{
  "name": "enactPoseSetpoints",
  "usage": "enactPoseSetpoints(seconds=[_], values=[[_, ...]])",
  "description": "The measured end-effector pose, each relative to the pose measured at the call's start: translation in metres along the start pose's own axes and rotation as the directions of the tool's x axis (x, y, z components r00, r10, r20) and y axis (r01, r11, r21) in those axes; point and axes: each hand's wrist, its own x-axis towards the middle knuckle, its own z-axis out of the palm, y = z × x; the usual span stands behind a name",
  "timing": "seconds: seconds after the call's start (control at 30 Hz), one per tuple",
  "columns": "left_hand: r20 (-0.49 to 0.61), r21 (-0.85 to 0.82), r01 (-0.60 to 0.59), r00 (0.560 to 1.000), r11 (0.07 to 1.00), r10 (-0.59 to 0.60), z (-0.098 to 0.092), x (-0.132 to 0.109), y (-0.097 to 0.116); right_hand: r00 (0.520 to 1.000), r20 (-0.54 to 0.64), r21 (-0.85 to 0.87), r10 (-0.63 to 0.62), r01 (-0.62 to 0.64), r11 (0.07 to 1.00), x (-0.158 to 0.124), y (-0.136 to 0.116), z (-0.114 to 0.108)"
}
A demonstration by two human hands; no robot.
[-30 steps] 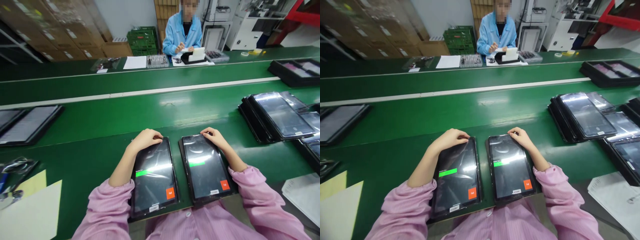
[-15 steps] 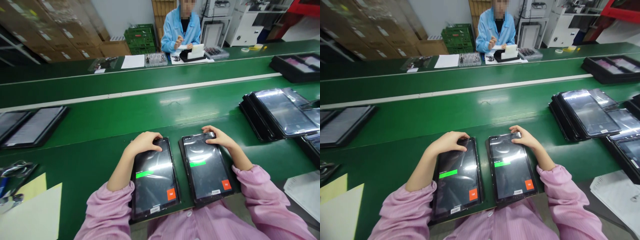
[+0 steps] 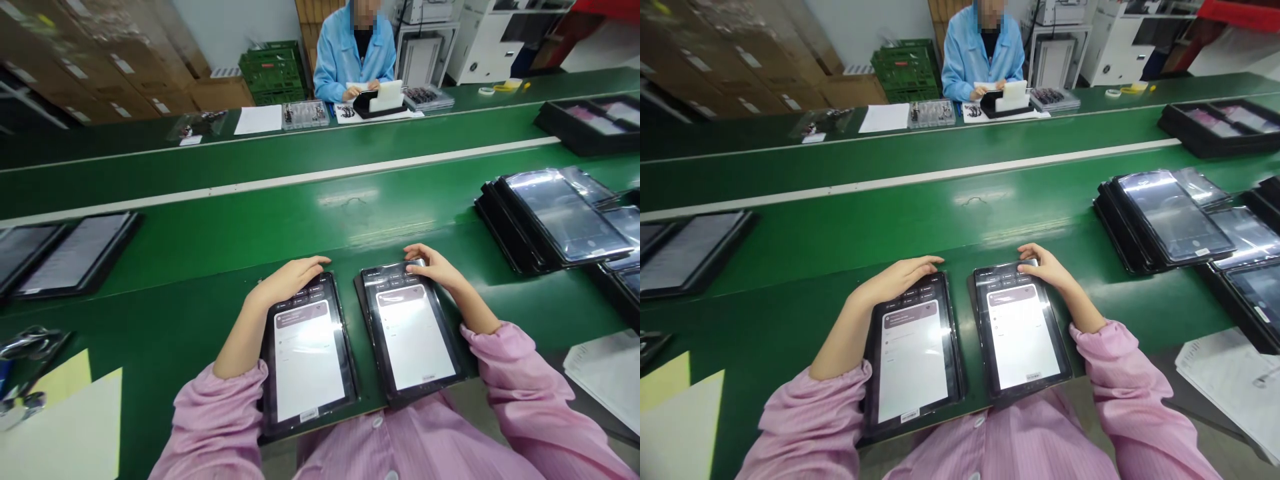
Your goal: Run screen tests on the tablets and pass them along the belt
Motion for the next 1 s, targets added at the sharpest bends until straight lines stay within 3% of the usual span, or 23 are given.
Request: enactPoseSetpoints(seconds=[0.1,0.23,0.43,0.7,0.83,1.0], values=[[-0.028,-0.034,-0.079,0.997,0.996,0.078,0.005,0.001,0.007,0.999,-0.029,0.002,0.034,-0.034,0.999,0.001,0.001,-0.001],[-0.039,0.054,-0.073,0.996,0.996,0.075,0.009,0.005,0.018,0.997,-0.078,-0.085,0.026,-0.033,0.996,0.0,0.002,-0.001],[-0.015,0.319,0.007,1.0,0.948,-0.002,0.002,0.009,0.029,0.983,-0.183,-0.293,0.017,-0.071,0.954,-0.006,-0.003,-0.002],[0.042,0.326,0.076,0.995,0.942,-0.095,-0.002,0.004,0.033,0.98,-0.197,-0.397,0.038,-0.115,0.91,-0.008,-0.01,-0.006],[0.035,0.289,-0.051,0.998,0.956,0.043,0.01,0.003,0.036,0.983,-0.174,-0.319,0.059,-0.113,0.941,-0.007,-0.01,-0.004],[0.119,0.282,-0.177,0.982,0.943,0.149,0.03,0.003,0.036,0.986,-0.097,0.035,0.136,-0.133,0.991,-0.002,-0.008,0.0]])
